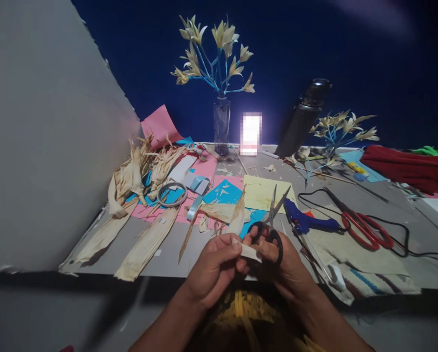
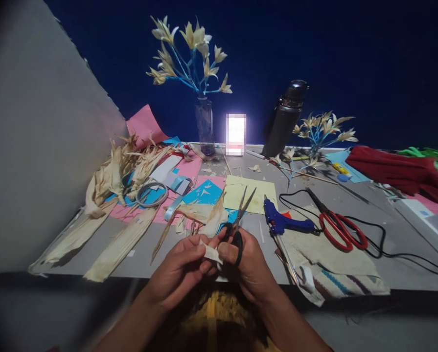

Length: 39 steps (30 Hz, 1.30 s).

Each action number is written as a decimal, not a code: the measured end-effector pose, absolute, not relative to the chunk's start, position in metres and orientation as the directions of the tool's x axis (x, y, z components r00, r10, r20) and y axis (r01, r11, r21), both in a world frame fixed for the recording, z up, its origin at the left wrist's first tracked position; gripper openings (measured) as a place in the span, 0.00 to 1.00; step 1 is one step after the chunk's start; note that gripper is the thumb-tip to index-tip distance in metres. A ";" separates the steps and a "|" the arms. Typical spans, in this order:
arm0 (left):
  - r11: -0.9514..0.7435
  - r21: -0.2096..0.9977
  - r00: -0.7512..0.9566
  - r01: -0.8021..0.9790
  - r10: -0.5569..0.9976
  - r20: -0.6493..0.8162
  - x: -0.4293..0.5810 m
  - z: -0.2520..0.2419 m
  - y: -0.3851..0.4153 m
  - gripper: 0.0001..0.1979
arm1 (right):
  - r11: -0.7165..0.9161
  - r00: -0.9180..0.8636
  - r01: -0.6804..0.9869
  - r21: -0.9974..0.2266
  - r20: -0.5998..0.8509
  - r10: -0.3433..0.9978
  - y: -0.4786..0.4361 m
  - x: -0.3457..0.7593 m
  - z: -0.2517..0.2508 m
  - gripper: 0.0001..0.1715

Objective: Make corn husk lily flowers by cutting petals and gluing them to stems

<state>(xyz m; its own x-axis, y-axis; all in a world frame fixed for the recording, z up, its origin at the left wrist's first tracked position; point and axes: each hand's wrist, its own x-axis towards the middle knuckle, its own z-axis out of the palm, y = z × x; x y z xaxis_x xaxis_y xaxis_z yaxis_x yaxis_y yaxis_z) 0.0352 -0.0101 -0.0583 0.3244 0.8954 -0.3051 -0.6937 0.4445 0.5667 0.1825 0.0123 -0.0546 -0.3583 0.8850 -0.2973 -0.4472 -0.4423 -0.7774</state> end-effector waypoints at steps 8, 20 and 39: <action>0.448 0.610 0.385 -0.654 0.891 -0.241 0.031 -0.053 -0.012 0.12 | -0.448 -0.442 -0.459 -0.767 -0.239 0.864 0.011 0.180 -0.055 0.20; 0.382 0.676 0.309 -0.630 0.922 -0.233 0.036 -0.059 -0.011 0.14 | -0.344 -0.283 -0.468 -0.814 -0.231 0.931 0.012 0.185 -0.066 0.23; 0.414 0.389 0.381 -0.823 0.910 -0.162 0.027 -0.059 -0.007 0.14 | -0.409 -0.355 -0.519 -0.751 -0.245 0.902 0.012 0.183 -0.061 0.21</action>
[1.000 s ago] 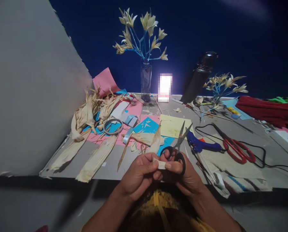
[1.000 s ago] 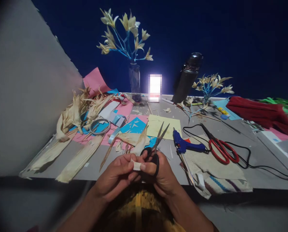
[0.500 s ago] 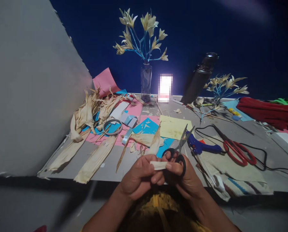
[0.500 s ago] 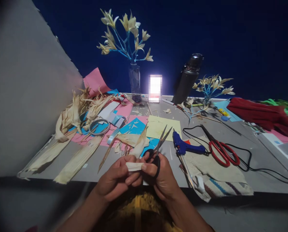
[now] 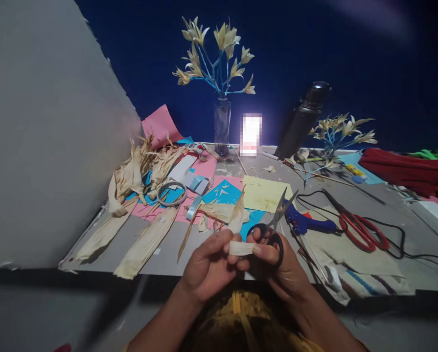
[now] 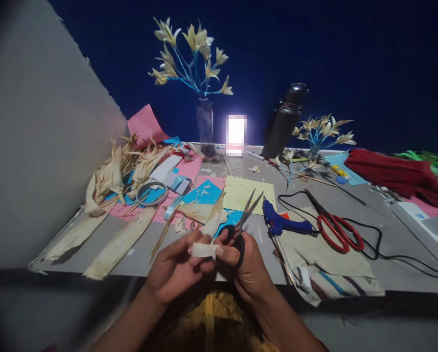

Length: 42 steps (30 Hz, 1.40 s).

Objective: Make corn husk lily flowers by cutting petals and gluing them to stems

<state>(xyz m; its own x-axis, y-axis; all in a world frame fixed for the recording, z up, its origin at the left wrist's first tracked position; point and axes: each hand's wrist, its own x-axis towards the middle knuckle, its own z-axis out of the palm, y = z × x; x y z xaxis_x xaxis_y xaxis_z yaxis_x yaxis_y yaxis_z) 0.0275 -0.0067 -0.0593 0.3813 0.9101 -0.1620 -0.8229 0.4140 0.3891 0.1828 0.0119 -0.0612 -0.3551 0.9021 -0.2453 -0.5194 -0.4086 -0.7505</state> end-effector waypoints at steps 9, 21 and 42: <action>0.277 0.725 0.145 -0.630 0.960 -0.241 0.035 -0.051 -0.014 0.14 | -0.347 -0.297 -0.511 -0.786 -0.217 0.930 0.013 0.174 -0.060 0.22; 0.367 0.458 0.284 -0.809 0.928 -0.242 0.010 -0.054 -0.002 0.13 | -0.448 -0.360 -0.553 -0.702 -0.284 0.889 0.021 0.180 -0.066 0.22; 0.413 0.718 0.179 -0.560 0.907 -0.381 0.015 -0.057 0.000 0.14 | -0.331 -0.297 -0.255 -0.909 -0.252 0.921 0.027 0.185 -0.066 0.22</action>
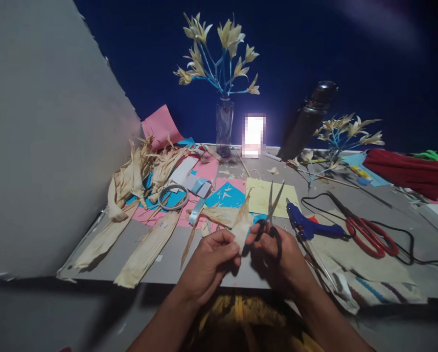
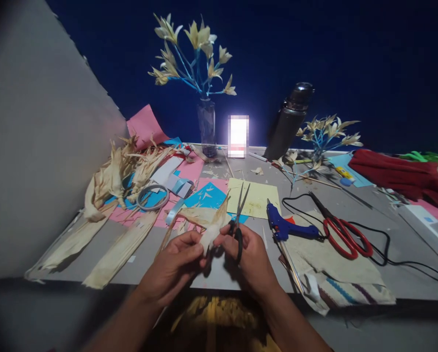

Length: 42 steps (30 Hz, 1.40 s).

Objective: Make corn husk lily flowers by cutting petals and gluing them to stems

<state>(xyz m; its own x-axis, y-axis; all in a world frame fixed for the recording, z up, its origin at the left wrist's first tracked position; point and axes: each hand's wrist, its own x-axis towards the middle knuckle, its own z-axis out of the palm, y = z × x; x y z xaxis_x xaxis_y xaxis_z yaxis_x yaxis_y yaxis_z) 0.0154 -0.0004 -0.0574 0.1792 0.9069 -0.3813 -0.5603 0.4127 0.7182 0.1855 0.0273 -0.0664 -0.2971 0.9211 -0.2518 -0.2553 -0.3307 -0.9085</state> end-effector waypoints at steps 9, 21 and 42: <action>0.291 0.720 -0.029 -0.630 0.918 -0.396 0.025 -0.047 0.008 0.15 | -0.270 -0.540 0.048 -0.962 -0.253 0.803 0.001 0.185 -0.062 0.36; 0.222 0.825 -0.110 -0.520 0.940 -0.323 0.040 -0.045 0.003 0.14 | -0.341 -0.551 -0.014 -0.940 -0.277 0.787 -0.004 0.189 -0.073 0.36; 0.171 0.817 -0.109 -0.551 0.956 -0.274 0.031 -0.041 0.002 0.10 | -0.398 -0.519 -0.029 -0.917 -0.326 0.790 -0.010 0.187 -0.066 0.36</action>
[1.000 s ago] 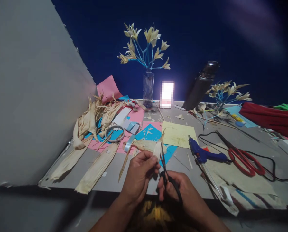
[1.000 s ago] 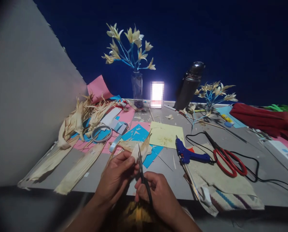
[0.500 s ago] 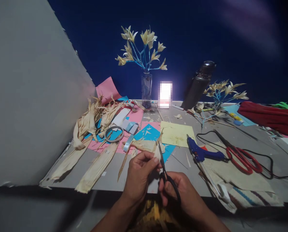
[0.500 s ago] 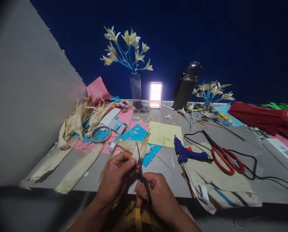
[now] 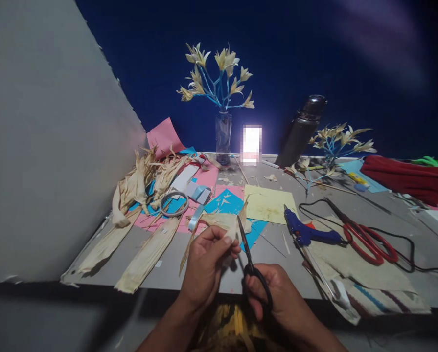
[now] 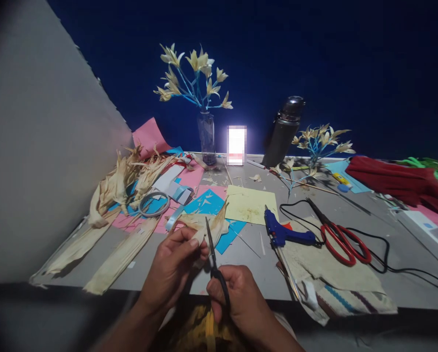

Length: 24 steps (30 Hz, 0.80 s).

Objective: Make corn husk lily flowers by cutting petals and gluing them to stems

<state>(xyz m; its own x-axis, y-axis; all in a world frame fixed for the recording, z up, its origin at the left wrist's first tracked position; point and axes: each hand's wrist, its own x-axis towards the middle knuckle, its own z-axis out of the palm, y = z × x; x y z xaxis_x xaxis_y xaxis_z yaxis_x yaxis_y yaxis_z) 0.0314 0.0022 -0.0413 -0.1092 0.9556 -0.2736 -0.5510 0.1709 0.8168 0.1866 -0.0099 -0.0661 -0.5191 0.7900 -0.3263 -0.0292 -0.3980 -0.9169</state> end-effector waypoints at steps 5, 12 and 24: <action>0.159 0.784 -0.085 -0.600 0.962 -0.259 0.024 -0.040 0.004 0.08 | -0.391 -0.531 -0.073 -0.918 -0.296 0.794 -0.009 0.187 -0.070 0.36; 0.355 0.686 0.201 -0.635 0.934 -0.297 0.017 -0.038 0.005 0.07 | -0.338 -0.265 -0.243 -0.909 -0.273 0.925 0.004 0.192 -0.059 0.27; 0.349 0.644 0.131 -0.681 0.923 -0.362 0.038 -0.048 0.001 0.11 | -0.201 -0.021 -0.199 -0.959 -0.201 0.979 0.012 0.179 -0.055 0.18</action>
<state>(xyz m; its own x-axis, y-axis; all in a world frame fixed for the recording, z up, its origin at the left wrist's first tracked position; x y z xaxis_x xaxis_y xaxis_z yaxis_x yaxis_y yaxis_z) 0.0379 0.0009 -0.0483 0.1310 0.9230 -0.3619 -0.6811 0.3490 0.6437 0.1785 0.0118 -0.0550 -0.0211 0.9794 -0.2006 -0.1986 -0.2008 -0.9593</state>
